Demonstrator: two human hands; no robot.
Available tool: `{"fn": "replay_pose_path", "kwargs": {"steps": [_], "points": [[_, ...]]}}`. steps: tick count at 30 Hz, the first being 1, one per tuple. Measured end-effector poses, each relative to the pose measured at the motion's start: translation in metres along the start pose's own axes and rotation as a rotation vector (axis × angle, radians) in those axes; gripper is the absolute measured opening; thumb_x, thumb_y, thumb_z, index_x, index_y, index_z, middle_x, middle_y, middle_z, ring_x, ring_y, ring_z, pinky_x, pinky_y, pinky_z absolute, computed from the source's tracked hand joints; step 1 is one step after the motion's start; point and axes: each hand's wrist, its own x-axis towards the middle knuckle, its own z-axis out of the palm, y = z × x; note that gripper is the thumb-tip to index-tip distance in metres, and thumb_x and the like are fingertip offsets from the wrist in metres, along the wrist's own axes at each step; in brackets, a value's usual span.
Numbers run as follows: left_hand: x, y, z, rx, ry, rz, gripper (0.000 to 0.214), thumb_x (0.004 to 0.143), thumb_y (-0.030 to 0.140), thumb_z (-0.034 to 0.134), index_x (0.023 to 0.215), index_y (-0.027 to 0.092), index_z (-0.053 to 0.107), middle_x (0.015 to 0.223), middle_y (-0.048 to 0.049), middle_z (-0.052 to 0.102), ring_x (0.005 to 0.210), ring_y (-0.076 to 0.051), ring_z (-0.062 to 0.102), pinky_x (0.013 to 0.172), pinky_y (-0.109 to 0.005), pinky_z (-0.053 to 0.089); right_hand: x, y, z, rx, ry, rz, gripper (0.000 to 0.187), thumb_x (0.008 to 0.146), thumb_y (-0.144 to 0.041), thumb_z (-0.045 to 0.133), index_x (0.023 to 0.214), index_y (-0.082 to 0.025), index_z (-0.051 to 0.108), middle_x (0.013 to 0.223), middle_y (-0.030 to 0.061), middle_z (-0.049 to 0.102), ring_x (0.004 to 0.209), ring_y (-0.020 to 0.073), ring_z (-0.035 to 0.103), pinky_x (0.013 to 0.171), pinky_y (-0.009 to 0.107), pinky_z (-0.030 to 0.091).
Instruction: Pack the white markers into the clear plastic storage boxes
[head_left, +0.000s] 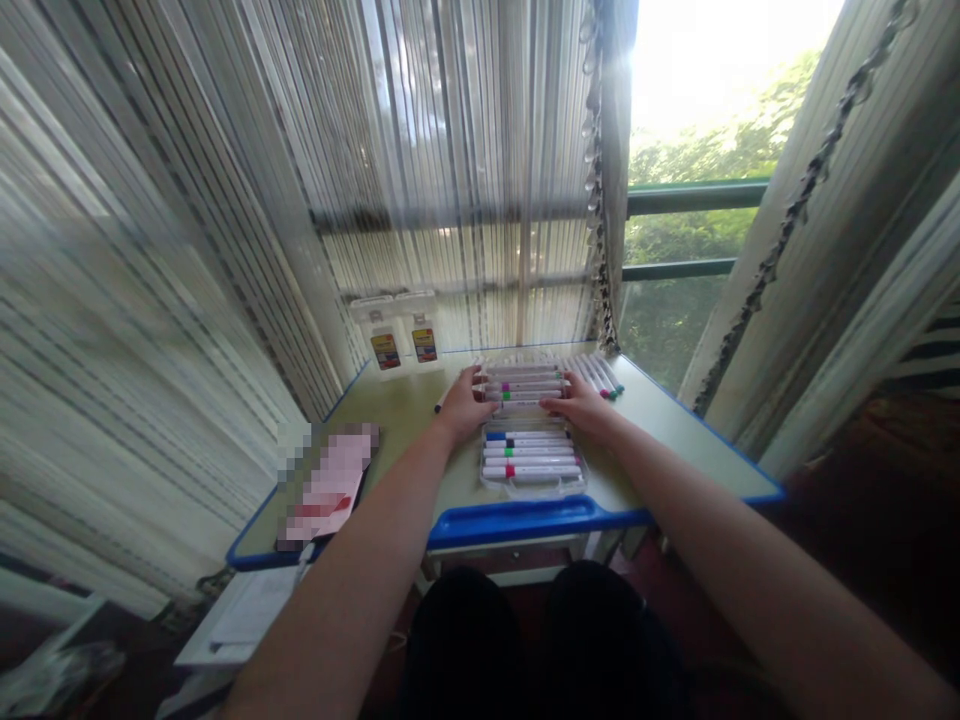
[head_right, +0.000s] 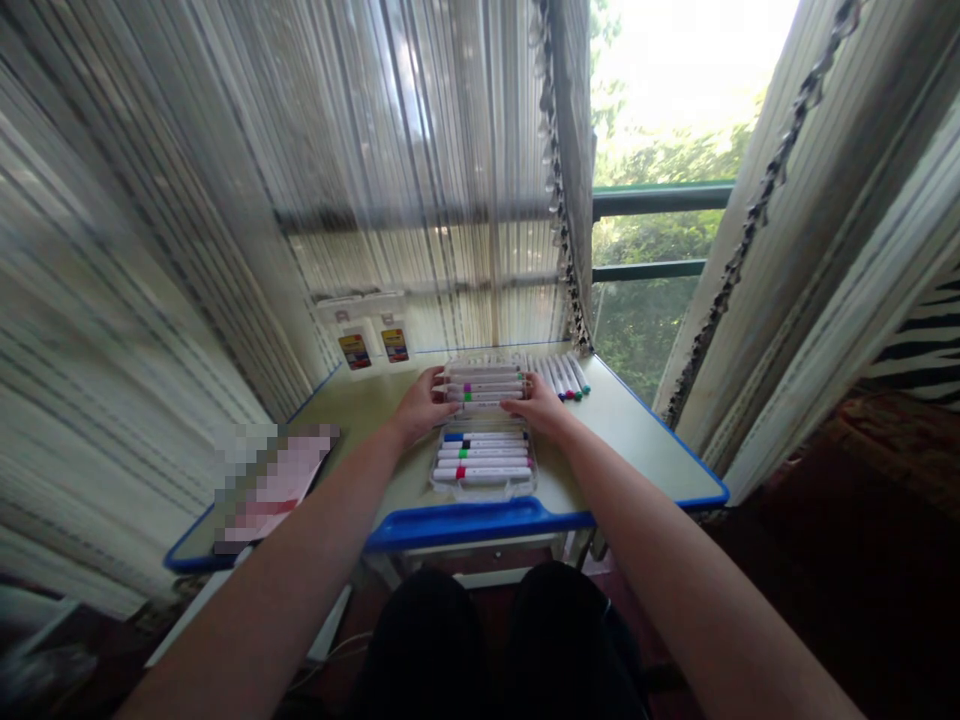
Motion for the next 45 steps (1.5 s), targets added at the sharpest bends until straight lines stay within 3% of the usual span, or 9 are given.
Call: {"fn": "replay_pose_path", "kwargs": {"steps": [7,13,18,21,24,30,37,41,45], "points": [[0.002,-0.004,-0.001,-0.015,-0.004,0.001,0.069,0.058,-0.001,0.068,0.12,0.017,0.046,0.116,-0.0132,0.057,0.069,-0.009,0.06,0.065,-0.027,0.051,0.003,0.0,-0.001,0.036,0.022,0.032,0.041,0.058,-0.006,0.059,0.095,-0.022,0.049,0.07,-0.005,0.062,0.06,0.0108,0.06,0.051,0.021,0.05],[0.003,-0.003,0.0,-0.001,0.0,-0.006,0.074,0.056,0.001,0.069,0.124,0.014,0.045,0.119,-0.0162,0.056,0.068,-0.009,0.06,0.065,-0.026,0.051,0.004,0.0,-0.003,0.046,0.027,0.036,0.045,0.054,-0.003,0.057,0.094,-0.022,0.05,0.067,-0.0055,0.061,0.058,0.0111,0.059,0.051,0.022,0.05],[0.005,-0.001,-0.002,0.029,0.054,-0.044,0.06,0.062,0.008,0.067,0.12,0.014,0.051,0.114,-0.0133,0.062,0.073,-0.012,0.061,0.068,-0.026,0.05,0.002,-0.004,-0.002,0.123,0.029,0.066,0.023,0.07,-0.013,0.058,0.091,-0.022,0.052,0.069,-0.0027,0.063,0.06,0.0116,0.062,0.055,0.023,0.052],[0.005,0.002,-0.008,0.223,0.137,0.001,0.039,0.068,0.012,0.062,0.107,0.014,0.061,0.1,-0.0106,0.067,0.076,-0.016,0.063,0.073,-0.029,0.049,0.001,-0.007,0.0,0.167,0.045,0.101,0.007,0.08,-0.021,0.053,0.087,-0.021,0.052,0.067,-0.0023,0.063,0.057,0.0109,0.062,0.052,0.022,0.052],[0.0,0.006,-0.015,0.575,0.174,0.05,0.024,0.067,0.016,0.062,0.09,0.016,0.068,0.082,-0.0094,0.069,0.076,-0.021,0.062,0.075,-0.032,0.047,0.002,-0.007,-0.001,0.197,0.044,0.114,0.004,0.083,-0.023,0.052,0.087,-0.022,0.051,0.065,-0.0028,0.062,0.055,0.01,0.061,0.05,0.021,0.051],[-0.008,0.01,-0.023,0.845,-0.006,-0.021,0.017,0.062,0.021,0.066,0.077,0.021,0.07,0.078,-0.0083,0.07,0.073,-0.022,0.062,0.07,-0.03,0.044,0.004,-0.003,-0.003,0.199,0.046,0.09,0.006,0.083,-0.026,0.052,0.087,-0.022,0.05,0.062,-0.0033,0.06,0.053,0.0106,0.06,0.049,0.022,0.051],[-0.003,0.006,-0.027,0.685,-0.062,-0.02,0.01,0.051,0.026,0.074,0.053,0.022,0.066,0.058,-0.0046,0.065,0.054,-0.019,0.057,0.06,-0.028,0.043,0.005,-0.006,-0.008,0.213,0.096,0.08,0.008,0.075,-0.022,0.053,0.083,-0.02,0.051,0.062,-0.0023,0.059,0.052,0.0116,0.057,0.047,0.023,0.049],[-0.005,0.007,-0.028,0.659,-0.141,0.007,0.017,0.043,0.022,0.078,0.057,0.022,0.068,0.064,-0.0045,0.067,0.056,-0.02,0.058,0.058,-0.028,0.042,0.004,-0.008,-0.014,0.167,0.158,0.07,0.01,0.07,-0.023,0.054,0.08,-0.02,0.051,0.06,-0.0022,0.057,0.049,0.0122,0.055,0.049,0.027,0.049],[-0.006,0.004,-0.03,0.62,-0.095,-0.021,0.017,0.043,0.015,0.077,0.053,0.022,0.066,0.059,-0.0021,0.065,0.052,-0.018,0.056,0.059,-0.028,0.043,0.005,-0.008,-0.017,0.155,0.192,0.073,0.009,0.069,-0.023,0.053,0.078,-0.02,0.051,0.058,-0.0033,0.054,0.046,0.0103,0.05,0.046,0.024,0.046]]}}
